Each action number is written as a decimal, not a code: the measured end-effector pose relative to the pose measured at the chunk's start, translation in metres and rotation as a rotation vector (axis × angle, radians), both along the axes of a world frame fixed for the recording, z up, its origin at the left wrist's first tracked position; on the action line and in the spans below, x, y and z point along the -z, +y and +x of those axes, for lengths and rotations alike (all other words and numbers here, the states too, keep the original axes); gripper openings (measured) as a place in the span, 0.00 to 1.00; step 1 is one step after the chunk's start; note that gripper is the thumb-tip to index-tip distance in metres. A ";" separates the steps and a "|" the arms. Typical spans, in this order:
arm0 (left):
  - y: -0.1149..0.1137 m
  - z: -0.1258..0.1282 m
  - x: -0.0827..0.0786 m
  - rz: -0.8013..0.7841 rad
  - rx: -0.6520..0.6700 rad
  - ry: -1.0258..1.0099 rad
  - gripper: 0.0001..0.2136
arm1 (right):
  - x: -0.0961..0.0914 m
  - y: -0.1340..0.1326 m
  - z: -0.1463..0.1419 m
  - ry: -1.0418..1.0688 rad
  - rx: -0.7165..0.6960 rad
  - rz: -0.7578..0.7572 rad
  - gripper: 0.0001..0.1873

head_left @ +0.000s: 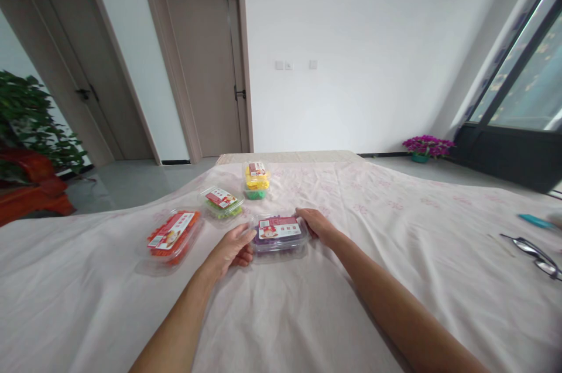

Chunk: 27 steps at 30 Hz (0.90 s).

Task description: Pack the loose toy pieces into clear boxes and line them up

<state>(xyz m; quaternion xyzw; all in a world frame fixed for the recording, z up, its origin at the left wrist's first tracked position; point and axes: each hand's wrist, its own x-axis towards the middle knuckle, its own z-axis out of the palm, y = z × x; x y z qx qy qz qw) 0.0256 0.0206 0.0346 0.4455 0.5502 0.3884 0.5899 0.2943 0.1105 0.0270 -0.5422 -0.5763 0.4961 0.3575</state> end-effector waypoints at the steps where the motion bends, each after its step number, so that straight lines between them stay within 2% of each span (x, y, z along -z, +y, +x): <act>1: 0.000 -0.002 -0.001 -0.014 0.033 -0.013 0.39 | 0.000 0.000 -0.001 0.024 0.030 -0.015 0.18; 7: -0.003 -0.009 -0.002 -0.027 0.160 -0.093 0.40 | 0.001 -0.001 -0.008 0.127 0.088 -0.055 0.13; 20: -0.003 -0.005 0.007 0.008 0.115 -0.120 0.40 | 0.006 0.002 -0.010 0.220 0.092 -0.073 0.10; 22: -0.002 -0.005 0.010 0.029 0.086 -0.141 0.39 | 0.008 0.000 -0.008 0.229 0.082 -0.069 0.11; 24: -0.002 -0.003 0.015 0.087 0.000 -0.191 0.38 | 0.012 -0.002 -0.006 0.260 0.094 -0.049 0.12; 27: -0.002 0.002 0.023 0.211 -0.170 -0.300 0.35 | 0.019 0.000 -0.002 0.367 0.273 0.013 0.14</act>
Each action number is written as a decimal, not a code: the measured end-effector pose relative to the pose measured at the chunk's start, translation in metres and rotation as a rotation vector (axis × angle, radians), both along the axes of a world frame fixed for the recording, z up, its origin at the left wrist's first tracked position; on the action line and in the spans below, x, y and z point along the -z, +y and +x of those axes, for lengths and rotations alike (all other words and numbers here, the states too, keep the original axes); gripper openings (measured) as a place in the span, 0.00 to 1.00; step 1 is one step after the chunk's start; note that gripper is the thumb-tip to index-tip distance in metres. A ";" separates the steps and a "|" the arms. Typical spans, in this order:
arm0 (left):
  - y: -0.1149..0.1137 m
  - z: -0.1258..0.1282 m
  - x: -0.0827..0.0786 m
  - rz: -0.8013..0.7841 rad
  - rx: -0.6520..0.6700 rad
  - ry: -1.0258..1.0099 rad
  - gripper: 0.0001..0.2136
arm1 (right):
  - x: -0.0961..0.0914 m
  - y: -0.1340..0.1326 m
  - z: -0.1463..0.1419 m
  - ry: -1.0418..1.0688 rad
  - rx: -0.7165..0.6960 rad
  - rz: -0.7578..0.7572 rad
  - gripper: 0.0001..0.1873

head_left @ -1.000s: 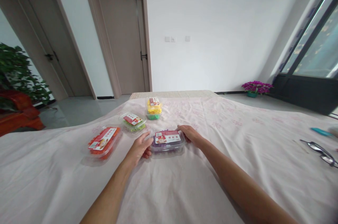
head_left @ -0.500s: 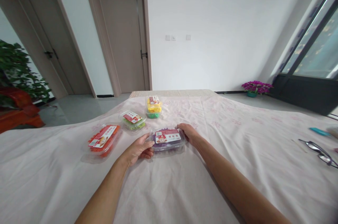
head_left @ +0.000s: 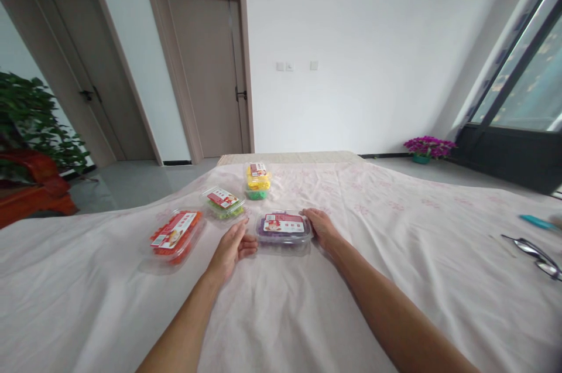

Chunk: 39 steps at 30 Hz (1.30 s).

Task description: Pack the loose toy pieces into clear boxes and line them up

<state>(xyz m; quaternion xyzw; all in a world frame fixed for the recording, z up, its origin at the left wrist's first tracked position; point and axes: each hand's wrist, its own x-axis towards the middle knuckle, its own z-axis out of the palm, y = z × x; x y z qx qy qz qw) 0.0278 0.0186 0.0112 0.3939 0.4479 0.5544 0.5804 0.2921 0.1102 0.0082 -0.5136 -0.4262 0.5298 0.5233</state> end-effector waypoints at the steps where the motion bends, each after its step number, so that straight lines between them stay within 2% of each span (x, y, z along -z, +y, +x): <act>1: 0.000 0.003 0.003 0.029 -0.041 -0.001 0.34 | 0.002 0.002 0.002 0.033 0.081 0.011 0.14; 4: -0.002 0.012 0.010 0.103 -0.102 0.179 0.31 | 0.003 0.009 0.014 0.092 0.248 0.035 0.13; 7: -0.001 0.018 0.016 0.200 -0.086 0.472 0.22 | 0.003 0.016 0.034 0.124 0.365 0.060 0.12; 10: 0.000 0.020 0.018 0.361 -0.072 0.787 0.15 | 0.004 0.022 0.059 0.142 0.499 0.069 0.10; 13: 0.001 0.020 0.019 0.516 -0.055 1.047 0.16 | 0.005 0.027 0.081 0.146 0.617 0.056 0.07; 15: 0.001 0.021 0.019 0.555 -0.049 1.189 0.16 | 0.004 0.029 0.093 0.143 0.640 0.039 0.06; 19: 0.000 0.025 0.019 0.535 -0.048 1.393 0.16 | 0.004 0.024 0.103 0.099 0.584 0.018 0.09; 24: -0.003 0.029 0.016 0.536 -0.044 1.479 0.17 | 0.008 -0.006 0.094 -0.096 0.440 0.060 0.17; 26: -0.004 0.030 0.016 0.543 -0.048 1.500 0.17 | 0.009 -0.022 0.085 -0.355 0.313 0.142 0.21; 29: -0.004 0.031 0.018 0.550 -0.057 1.536 0.16 | 0.009 -0.042 0.069 -1.086 -0.051 0.330 0.20; 31: -0.004 0.031 0.020 0.553 -0.063 1.557 0.16 | 0.007 -0.049 0.061 -1.353 -0.144 0.356 0.20; 33: -0.004 0.031 0.021 0.556 -0.065 1.567 0.16 | 0.004 -0.053 0.056 -1.437 -0.132 0.348 0.21; 39: -0.006 0.033 0.019 0.551 -0.083 1.578 0.16 | 0.001 -0.053 0.054 -1.453 -0.089 0.349 0.21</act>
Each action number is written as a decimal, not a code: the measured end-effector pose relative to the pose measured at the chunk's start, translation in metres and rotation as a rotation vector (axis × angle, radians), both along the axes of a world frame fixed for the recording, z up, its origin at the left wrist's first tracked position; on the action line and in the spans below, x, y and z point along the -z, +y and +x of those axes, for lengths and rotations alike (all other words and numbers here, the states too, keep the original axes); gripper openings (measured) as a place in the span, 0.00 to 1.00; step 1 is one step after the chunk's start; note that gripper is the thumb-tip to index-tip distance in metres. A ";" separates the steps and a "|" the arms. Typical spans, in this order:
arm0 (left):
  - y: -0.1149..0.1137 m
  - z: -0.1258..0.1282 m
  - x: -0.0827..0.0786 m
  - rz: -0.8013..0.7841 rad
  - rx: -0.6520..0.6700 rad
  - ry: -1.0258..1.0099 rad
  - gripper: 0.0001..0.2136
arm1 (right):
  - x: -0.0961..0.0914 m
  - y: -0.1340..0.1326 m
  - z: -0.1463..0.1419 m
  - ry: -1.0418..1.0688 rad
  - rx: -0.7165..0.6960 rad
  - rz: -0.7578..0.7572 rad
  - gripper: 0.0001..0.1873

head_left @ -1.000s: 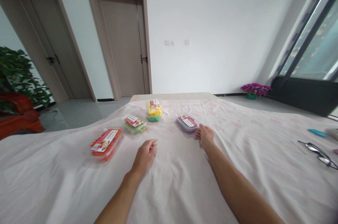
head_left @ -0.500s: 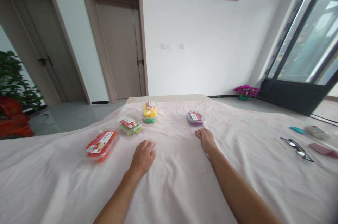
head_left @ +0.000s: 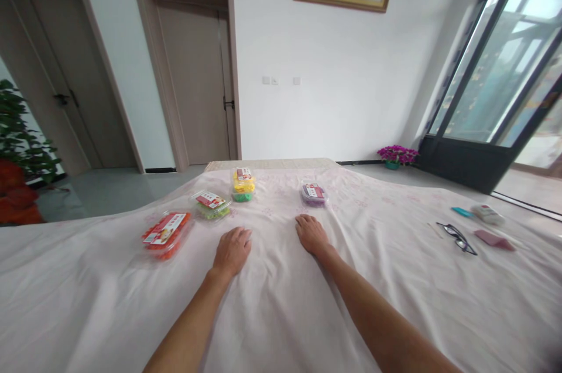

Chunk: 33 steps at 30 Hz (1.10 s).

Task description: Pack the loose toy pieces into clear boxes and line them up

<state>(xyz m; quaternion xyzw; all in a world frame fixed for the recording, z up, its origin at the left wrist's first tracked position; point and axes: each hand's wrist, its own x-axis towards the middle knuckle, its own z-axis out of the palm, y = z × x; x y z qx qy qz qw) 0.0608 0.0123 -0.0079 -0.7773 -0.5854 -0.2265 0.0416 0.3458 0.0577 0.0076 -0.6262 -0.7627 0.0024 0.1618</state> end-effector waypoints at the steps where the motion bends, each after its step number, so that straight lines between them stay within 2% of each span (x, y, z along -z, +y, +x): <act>1: -0.001 0.000 -0.001 0.002 -0.008 0.002 0.15 | 0.000 0.000 0.000 0.001 0.004 0.004 0.21; 17: -0.001 0.000 0.002 0.023 -0.045 0.053 0.16 | 0.005 0.004 0.002 -0.029 0.031 0.042 0.18; 21: -0.001 0.001 0.002 0.034 -0.043 0.061 0.16 | 0.011 0.010 0.006 -0.085 0.061 0.190 0.24; 24: -0.001 0.002 0.002 0.049 -0.039 0.065 0.16 | 0.012 0.021 0.013 -0.192 0.055 0.337 0.31; 26: -0.001 0.002 0.003 0.060 -0.039 0.067 0.16 | 0.009 0.032 0.020 -0.270 0.044 0.379 0.33; 33: -0.001 0.002 0.002 0.083 -0.040 0.035 0.16 | -0.006 0.076 0.046 -0.447 0.073 0.273 0.31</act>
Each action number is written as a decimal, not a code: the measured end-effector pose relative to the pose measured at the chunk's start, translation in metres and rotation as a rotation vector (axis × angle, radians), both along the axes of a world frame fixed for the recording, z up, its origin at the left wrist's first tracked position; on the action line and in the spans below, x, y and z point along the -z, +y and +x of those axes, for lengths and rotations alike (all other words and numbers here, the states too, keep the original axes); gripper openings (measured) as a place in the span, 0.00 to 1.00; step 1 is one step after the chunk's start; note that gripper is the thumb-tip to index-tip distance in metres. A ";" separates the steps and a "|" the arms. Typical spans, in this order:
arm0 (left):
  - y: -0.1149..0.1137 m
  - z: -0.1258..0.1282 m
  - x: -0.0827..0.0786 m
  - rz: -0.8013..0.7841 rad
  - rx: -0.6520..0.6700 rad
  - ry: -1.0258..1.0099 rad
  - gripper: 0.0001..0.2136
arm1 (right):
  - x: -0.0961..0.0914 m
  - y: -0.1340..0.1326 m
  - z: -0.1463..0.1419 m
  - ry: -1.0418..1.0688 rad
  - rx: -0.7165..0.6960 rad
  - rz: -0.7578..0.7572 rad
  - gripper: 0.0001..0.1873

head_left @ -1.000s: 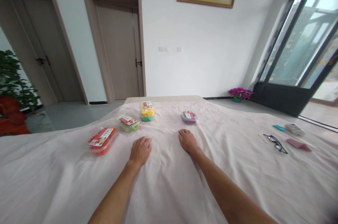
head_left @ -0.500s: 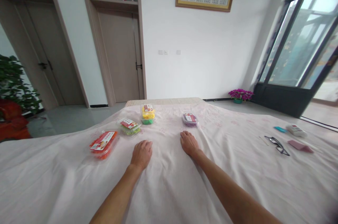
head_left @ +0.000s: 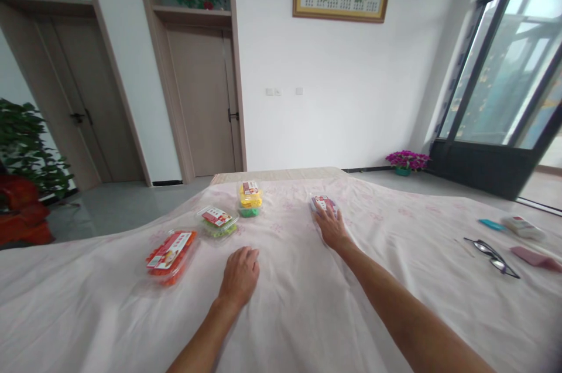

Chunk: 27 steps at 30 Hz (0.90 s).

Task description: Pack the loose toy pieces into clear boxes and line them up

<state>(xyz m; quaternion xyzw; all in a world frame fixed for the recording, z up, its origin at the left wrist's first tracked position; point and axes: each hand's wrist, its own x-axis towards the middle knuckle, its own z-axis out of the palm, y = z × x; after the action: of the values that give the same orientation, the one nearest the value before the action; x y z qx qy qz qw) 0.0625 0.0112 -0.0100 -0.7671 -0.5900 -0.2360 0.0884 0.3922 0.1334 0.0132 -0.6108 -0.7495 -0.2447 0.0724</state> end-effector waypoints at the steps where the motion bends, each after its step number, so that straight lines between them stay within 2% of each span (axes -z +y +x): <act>1: 0.000 0.000 0.000 0.001 0.001 -0.011 0.16 | 0.000 0.004 0.004 -0.003 0.016 -0.015 0.32; 7: 0.002 0.000 0.004 -0.004 -0.001 -0.038 0.16 | -0.005 0.017 0.031 0.054 0.119 -0.059 0.33; 10: 0.002 0.000 0.005 -0.007 -0.008 -0.033 0.17 | -0.017 0.016 0.020 0.173 0.157 -0.079 0.28; 12: 0.003 0.000 0.005 -0.011 -0.006 -0.034 0.17 | -0.026 0.015 -0.006 0.400 0.085 -0.115 0.24; 14: 0.002 0.000 0.005 -0.015 -0.007 -0.039 0.17 | -0.035 0.019 -0.045 0.891 -0.003 -0.225 0.21; 15: 0.002 -0.001 0.006 -0.016 -0.005 -0.041 0.17 | -0.039 0.023 -0.066 0.983 0.001 -0.265 0.18; 18: 0.003 -0.003 0.010 -0.010 0.008 -0.037 0.18 | -0.049 0.042 -0.129 1.162 -0.027 -0.371 0.17; 21: 0.004 -0.005 0.017 0.030 0.020 -0.031 0.18 | -0.057 0.064 -0.175 1.336 -0.040 -0.429 0.20; 24: 0.006 -0.006 0.024 0.098 0.020 -0.035 0.18 | -0.063 0.080 -0.201 1.469 -0.023 -0.449 0.22; 27: 0.007 -0.006 0.026 0.129 0.027 -0.051 0.17 | -0.065 0.089 -0.214 1.589 -0.018 -0.475 0.16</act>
<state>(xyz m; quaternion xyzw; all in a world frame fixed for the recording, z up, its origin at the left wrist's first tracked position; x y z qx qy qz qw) 0.0567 0.0180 -0.0359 -0.7613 -0.5654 -0.2940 0.1196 0.1778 0.2226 0.0781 -0.5947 -0.5117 0.4252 0.4514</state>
